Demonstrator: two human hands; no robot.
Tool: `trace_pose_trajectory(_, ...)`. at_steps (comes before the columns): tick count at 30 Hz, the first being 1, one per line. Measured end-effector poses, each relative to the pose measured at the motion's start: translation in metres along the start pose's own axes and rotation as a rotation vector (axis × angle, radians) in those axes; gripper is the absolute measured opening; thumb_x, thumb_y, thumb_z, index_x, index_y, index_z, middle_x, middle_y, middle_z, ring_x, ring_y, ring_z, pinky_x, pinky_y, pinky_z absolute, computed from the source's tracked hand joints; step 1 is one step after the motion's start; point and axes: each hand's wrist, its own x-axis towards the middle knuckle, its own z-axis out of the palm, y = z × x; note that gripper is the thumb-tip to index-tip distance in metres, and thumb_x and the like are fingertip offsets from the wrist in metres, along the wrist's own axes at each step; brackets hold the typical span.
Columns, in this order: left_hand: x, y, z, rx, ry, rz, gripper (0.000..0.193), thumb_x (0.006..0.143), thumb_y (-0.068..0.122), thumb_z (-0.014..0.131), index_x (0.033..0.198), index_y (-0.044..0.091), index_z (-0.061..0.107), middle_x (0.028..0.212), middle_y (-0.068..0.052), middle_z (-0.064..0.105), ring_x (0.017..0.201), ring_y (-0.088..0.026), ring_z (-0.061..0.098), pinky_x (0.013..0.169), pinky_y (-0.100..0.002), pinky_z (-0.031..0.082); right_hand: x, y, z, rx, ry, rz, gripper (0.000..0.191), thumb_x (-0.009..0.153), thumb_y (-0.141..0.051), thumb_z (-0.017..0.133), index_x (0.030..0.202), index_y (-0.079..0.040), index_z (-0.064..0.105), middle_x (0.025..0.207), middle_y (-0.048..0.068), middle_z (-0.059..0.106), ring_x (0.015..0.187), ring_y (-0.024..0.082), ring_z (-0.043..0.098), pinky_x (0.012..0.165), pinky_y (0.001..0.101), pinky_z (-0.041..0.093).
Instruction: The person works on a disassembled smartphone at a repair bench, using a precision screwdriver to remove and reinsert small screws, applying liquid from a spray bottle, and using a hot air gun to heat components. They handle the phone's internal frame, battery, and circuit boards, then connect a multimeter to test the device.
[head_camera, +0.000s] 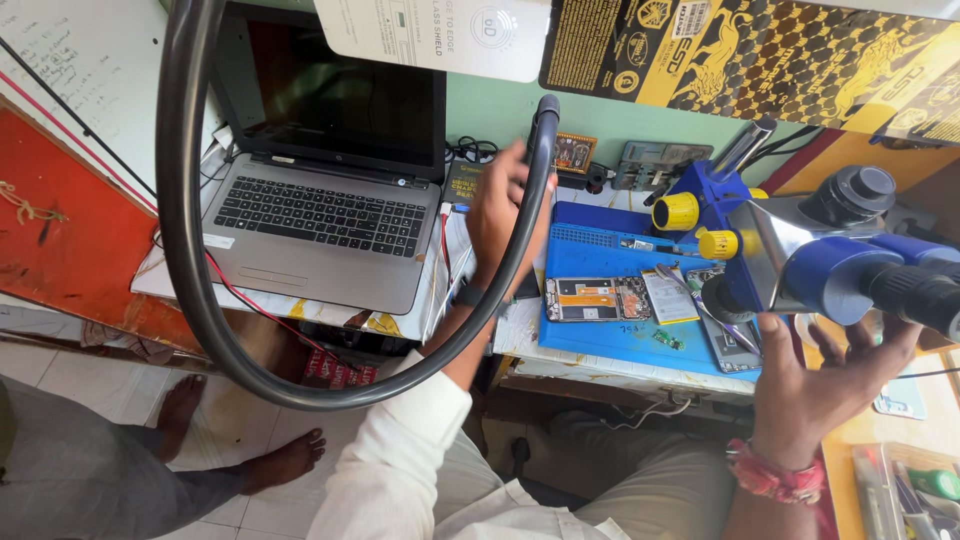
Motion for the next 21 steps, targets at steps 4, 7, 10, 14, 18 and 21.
trace_pose_trajectory(4, 0.048, 0.003, -0.001, 0.239, 0.016, 0.323, 0.059, 0.083, 0.032, 0.081, 0.128, 0.0, 0.059, 0.105, -0.019, 0.072, 0.093, -0.032, 0.072, 0.076, -0.04, 0.058, -0.027, -0.014, 0.002, -0.05, 0.102, 0.055, 0.081, 0.102, 0.002, 0.079, 0.162, 0.0, 0.025, 0.156, 0.016, 0.035, 0.128, 0.028, 0.055, 0.094, 0.0347, 0.054)
trace_pose_trajectory(7, 0.061, 0.007, 0.007, 0.1, -0.141, 0.082, 0.029, 0.092, 0.025, 0.077, 0.115, 0.009, 0.068, 0.094, -0.011, 0.077, 0.09, -0.029, 0.075, 0.078, -0.043, 0.058, -0.044, -0.012, -0.002, -0.089, 0.099, 0.037, 0.074, 0.102, 0.005, 0.077, 0.158, 0.001, 0.028, 0.155, 0.017, 0.032, 0.128, 0.029, 0.054, 0.098, 0.0363, 0.052)
trace_pose_trajectory(10, 0.068, 0.004, 0.012, 0.062, -0.135, 0.076, 0.019, 0.098, 0.021, 0.066, 0.115, 0.011, 0.068, 0.093, -0.005, 0.079, 0.09, -0.026, 0.077, 0.079, -0.04, 0.059, -0.058, -0.004, -0.007, -0.064, 0.077, 0.084, 0.069, 0.104, 0.004, 0.078, 0.157, 0.0, 0.034, 0.155, 0.015, 0.034, 0.123, 0.025, 0.055, 0.096, 0.0329, 0.052)
trace_pose_trajectory(14, 0.077, 0.005, 0.016, 0.148, -0.089, 0.202, 0.016, 0.098, 0.022, 0.071, 0.107, 0.009, 0.068, 0.091, -0.007, 0.076, 0.09, -0.028, 0.075, 0.08, -0.041, 0.057, -0.075, 0.0, -0.006, -0.065, 0.046, 0.119, 0.061, 0.105, 0.003, 0.079, 0.153, 0.002, 0.041, 0.15, 0.015, 0.042, 0.12, 0.024, 0.059, 0.094, 0.032, 0.056)
trace_pose_trajectory(18, 0.079, 0.017, 0.006, 0.145, -0.071, 0.28, 0.015, 0.099, 0.02, 0.073, 0.106, 0.008, 0.066, 0.095, -0.007, 0.076, 0.094, -0.027, 0.074, 0.082, -0.04, 0.056, -0.091, -0.012, 0.003, -0.079, -0.007, 0.076, 0.062, 0.101, 0.002, 0.078, 0.152, 0.004, 0.042, 0.145, 0.018, 0.041, 0.117, 0.027, 0.06, 0.091, 0.0322, 0.056)
trace_pose_trajectory(21, 0.067, 0.031, -0.014, 0.109, 0.033, 0.396, 0.023, 0.096, 0.014, 0.074, 0.115, 0.006, 0.065, 0.102, -0.009, 0.075, 0.1, -0.029, 0.072, 0.087, -0.04, 0.057, -0.099, -0.022, 0.008, -0.093, -0.033, 0.024, 0.064, 0.095, 0.0, 0.079, 0.15, 0.003, 0.046, 0.143, 0.02, 0.044, 0.118, 0.028, 0.062, 0.087, 0.0323, 0.056)
